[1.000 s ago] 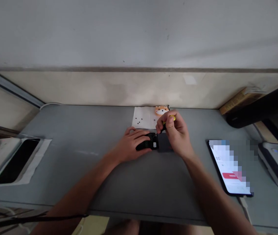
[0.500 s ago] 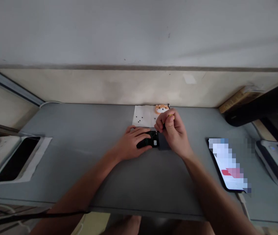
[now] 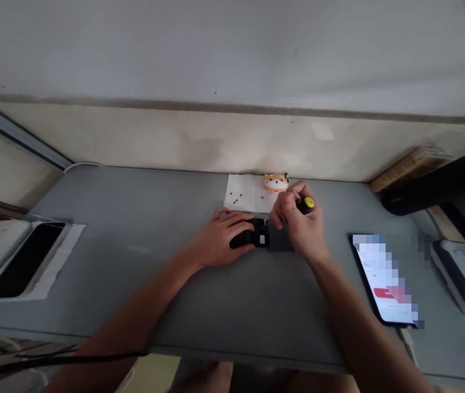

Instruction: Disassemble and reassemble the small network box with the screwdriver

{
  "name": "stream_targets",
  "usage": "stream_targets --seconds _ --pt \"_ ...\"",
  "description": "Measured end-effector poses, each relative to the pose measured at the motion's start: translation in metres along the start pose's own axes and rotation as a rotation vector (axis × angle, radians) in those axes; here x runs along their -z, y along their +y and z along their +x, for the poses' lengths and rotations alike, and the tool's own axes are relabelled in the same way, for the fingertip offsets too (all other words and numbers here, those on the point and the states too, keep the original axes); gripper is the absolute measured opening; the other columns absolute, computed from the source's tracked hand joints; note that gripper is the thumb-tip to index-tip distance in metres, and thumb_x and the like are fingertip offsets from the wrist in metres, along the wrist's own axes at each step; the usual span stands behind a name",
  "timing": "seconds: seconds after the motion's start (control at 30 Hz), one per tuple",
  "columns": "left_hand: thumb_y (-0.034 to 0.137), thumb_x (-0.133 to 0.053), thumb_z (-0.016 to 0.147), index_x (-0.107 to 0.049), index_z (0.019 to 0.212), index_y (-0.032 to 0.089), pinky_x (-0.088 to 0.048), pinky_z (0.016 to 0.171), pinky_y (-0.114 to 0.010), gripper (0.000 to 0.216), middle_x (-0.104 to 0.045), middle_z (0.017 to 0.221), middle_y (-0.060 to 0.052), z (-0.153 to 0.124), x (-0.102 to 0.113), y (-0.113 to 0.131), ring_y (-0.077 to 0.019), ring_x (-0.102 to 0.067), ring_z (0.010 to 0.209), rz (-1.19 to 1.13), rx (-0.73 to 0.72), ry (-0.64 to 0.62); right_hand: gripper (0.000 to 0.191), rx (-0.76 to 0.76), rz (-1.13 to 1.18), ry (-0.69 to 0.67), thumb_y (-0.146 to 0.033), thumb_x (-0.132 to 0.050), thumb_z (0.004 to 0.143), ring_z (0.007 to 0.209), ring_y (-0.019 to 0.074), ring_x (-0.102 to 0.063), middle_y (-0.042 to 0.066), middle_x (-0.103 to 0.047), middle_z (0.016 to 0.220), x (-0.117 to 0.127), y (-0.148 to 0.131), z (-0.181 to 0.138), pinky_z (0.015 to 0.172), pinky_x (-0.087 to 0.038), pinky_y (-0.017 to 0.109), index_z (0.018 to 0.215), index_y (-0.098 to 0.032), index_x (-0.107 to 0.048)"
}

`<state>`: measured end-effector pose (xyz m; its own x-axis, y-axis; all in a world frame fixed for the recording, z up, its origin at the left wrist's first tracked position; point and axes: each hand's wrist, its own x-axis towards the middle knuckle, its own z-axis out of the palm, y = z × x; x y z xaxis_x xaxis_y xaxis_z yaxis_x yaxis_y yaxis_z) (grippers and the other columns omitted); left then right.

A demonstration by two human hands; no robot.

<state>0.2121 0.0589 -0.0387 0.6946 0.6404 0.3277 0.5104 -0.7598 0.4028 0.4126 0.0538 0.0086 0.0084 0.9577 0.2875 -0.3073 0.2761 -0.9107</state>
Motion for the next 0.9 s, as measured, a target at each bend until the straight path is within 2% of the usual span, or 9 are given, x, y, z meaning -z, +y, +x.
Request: stream_targets --seconds 0.07,0.13,0.23,0.33,0.5,0.6,0.7,0.8,0.9 --pt "0.041 -0.063 0.098 -0.066 0.117 0.023 -0.038 0.112 -0.047 0.026 -0.069 0.133 -0.01 -0.0002 -0.0006 -0.001 -0.0261 -0.065 0.123 -0.004 -0.005 0.005 0.038 -0.002 0.05 -0.011 -0.061 -0.064 0.091 0.051 0.0096 -0.041 -0.007 -0.042 0.062 -0.0004 -0.0002 0.0018 0.049 -0.036 0.027 0.085 -0.026 -0.051" --pt "0.041 -0.063 0.099 -0.066 0.118 0.024 -0.037 0.113 -0.047 0.027 -0.069 0.133 -0.009 -0.0006 -0.0014 -0.0019 -0.026 -0.065 0.123 -0.005 0.002 0.006 0.041 -0.05 0.119 -0.03 -0.067 -0.055 0.093 0.059 0.0118 -0.046 -0.004 -0.046 0.068 -0.001 -0.0016 0.003 0.056 -0.042 0.029 0.094 -0.026 -0.061" --pt "0.042 -0.064 0.098 -0.066 0.119 0.024 -0.036 0.114 -0.047 0.027 -0.068 0.134 -0.009 -0.0009 -0.0023 -0.0027 -0.0258 -0.064 0.123 -0.002 0.01 -0.002 0.038 -0.082 0.155 -0.035 -0.062 -0.056 0.095 0.069 0.0127 -0.052 0.0 -0.052 0.078 -0.0005 -0.0027 0.0025 0.066 -0.047 0.03 0.094 -0.025 -0.068" --pt "0.042 -0.063 0.099 -0.066 0.117 0.023 -0.038 0.113 -0.046 0.026 -0.068 0.135 -0.009 -0.0007 -0.0023 -0.0021 -0.0258 -0.063 0.125 -0.001 0.001 -0.003 0.037 -0.027 0.117 -0.03 -0.059 -0.059 0.095 0.07 0.0116 -0.054 0.0 -0.054 0.084 0.0016 -0.0004 0.001 0.068 -0.047 0.03 0.084 -0.024 -0.064" --pt "0.042 -0.061 0.1 -0.067 0.114 0.024 -0.037 0.113 -0.047 0.024 -0.068 0.133 -0.009 -0.0002 -0.0025 -0.0016 -0.0255 -0.064 0.124 0.002 0.005 -0.005 0.038 0.003 0.053 -0.09 -0.059 -0.053 0.098 0.062 0.0118 -0.052 -0.003 -0.052 0.073 0.0018 0.0031 0.0009 0.064 -0.045 0.032 0.082 -0.025 -0.052" --pt "0.043 -0.061 0.1 -0.067 0.115 0.024 -0.037 0.113 -0.047 0.025 -0.069 0.133 -0.009 -0.0005 -0.0037 -0.0026 -0.0255 -0.064 0.123 0.019 0.003 0.002 0.038 0.012 0.084 -0.095 -0.062 -0.049 0.099 0.062 0.0124 -0.05 -0.003 -0.049 0.071 0.0 0.0022 0.0013 0.062 -0.044 0.031 0.086 -0.026 -0.055" --pt "0.044 -0.06 0.101 -0.067 0.115 0.024 -0.037 0.113 -0.047 0.025 -0.07 0.132 -0.009 -0.0009 -0.0042 -0.003 -0.0255 -0.065 0.121 0.035 -0.012 0.032 0.037 -0.04 0.125 -0.098 -0.06 -0.047 0.1 0.066 0.0138 -0.052 -0.001 -0.053 0.076 0.0001 0.0003 0.0007 0.064 -0.045 0.032 0.095 -0.026 -0.062" --pt "0.044 -0.059 0.102 -0.067 0.115 0.023 -0.037 0.112 -0.047 0.026 -0.07 0.131 -0.01 -0.0008 -0.004 -0.0025 -0.0254 -0.066 0.121 0.042 -0.026 0.039 0.03 -0.031 0.087 -0.105 -0.053 -0.056 0.099 0.069 0.0134 -0.053 -0.001 -0.055 0.078 0.0021 -0.0002 -0.0005 0.067 -0.045 0.031 0.091 -0.026 -0.063" --pt "0.043 -0.059 0.102 -0.068 0.115 0.023 -0.039 0.11 -0.046 0.026 -0.071 0.13 -0.009 -0.0005 -0.0043 -0.0023 -0.0251 -0.066 0.12 0.043 -0.031 0.039 0.028 0.008 0.068 -0.116 -0.052 -0.056 0.099 0.068 0.0126 -0.054 -0.002 -0.057 0.079 0.0034 0.001 -0.001 0.069 -0.045 0.032 0.089 -0.026 -0.06"
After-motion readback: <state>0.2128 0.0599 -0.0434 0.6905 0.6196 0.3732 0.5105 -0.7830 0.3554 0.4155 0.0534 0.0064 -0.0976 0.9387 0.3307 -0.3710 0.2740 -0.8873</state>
